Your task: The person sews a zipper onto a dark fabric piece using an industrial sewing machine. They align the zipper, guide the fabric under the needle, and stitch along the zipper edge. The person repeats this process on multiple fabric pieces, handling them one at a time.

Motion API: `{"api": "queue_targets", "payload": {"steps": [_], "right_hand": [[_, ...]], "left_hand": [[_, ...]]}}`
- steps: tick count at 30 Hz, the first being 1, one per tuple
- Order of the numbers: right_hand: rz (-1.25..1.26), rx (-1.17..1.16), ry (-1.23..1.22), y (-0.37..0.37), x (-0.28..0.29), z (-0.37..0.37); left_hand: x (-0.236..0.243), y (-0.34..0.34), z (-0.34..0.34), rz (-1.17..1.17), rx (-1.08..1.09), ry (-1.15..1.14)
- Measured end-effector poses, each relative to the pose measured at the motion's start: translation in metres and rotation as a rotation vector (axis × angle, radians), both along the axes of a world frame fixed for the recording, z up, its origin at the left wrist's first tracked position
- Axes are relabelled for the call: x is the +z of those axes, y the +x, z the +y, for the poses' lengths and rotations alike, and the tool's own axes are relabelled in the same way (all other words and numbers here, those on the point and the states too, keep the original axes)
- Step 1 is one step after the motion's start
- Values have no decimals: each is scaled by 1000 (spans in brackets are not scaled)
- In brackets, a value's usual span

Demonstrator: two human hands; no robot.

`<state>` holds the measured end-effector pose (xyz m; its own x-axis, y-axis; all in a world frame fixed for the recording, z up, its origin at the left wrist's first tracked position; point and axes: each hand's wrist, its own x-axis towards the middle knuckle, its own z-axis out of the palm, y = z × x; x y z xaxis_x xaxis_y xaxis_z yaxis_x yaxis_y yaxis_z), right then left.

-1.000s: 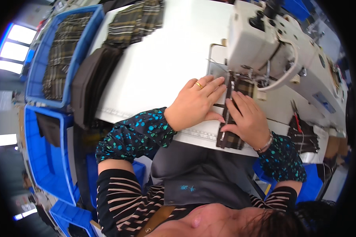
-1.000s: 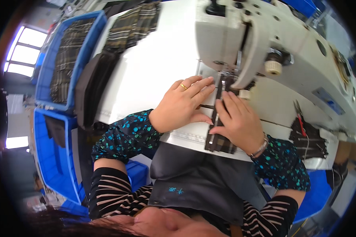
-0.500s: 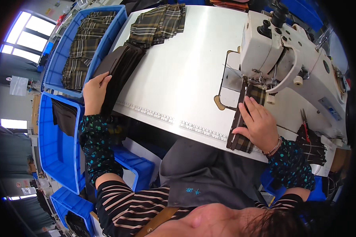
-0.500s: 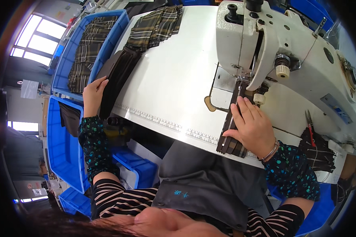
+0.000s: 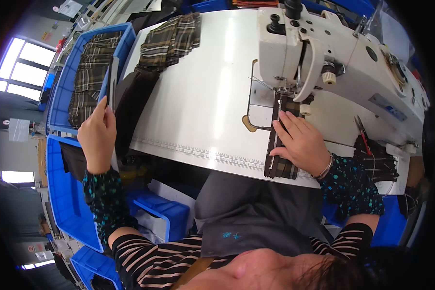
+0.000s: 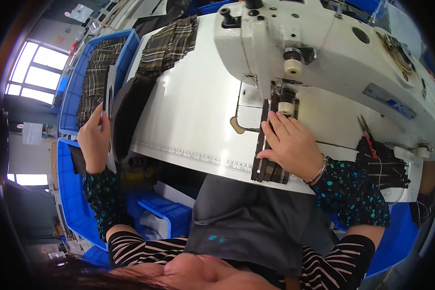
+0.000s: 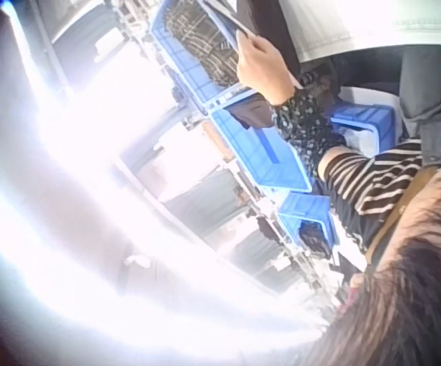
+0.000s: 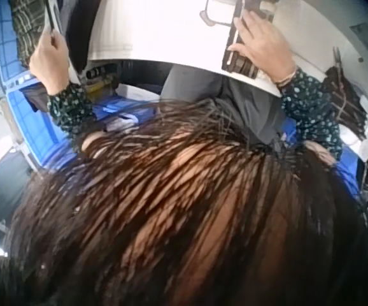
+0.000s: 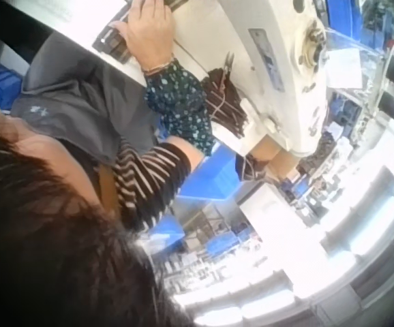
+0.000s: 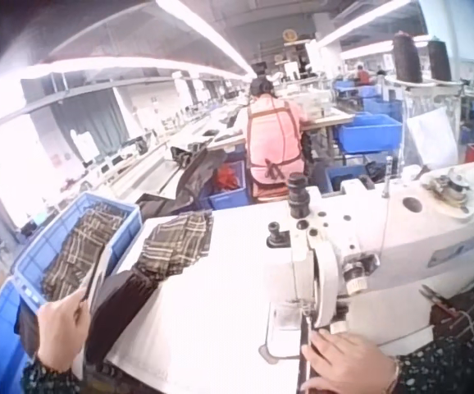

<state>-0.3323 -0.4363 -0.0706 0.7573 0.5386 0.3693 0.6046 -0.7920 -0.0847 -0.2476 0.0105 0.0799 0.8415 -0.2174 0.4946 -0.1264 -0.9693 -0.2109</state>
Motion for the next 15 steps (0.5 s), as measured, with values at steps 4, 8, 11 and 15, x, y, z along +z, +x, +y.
{"api": "queue_targets", "payload": {"steps": [4, 8, 11, 15], "right_hand": [[-24, 4, 9, 1, -3, -2], [-10, 15, 46, 3, 2, -1], [46, 40, 38, 3, 4, -1], [7, 12, -7, 0, 1, -1]], "left_hand": [[-1, -40, -97, 437, -409, -248], [-45, -47, -164, 808, -654, -379], [-70, -42, -199, 1005, -865, -538], [-112, 7, -221, 726, -1028, -598]]}}
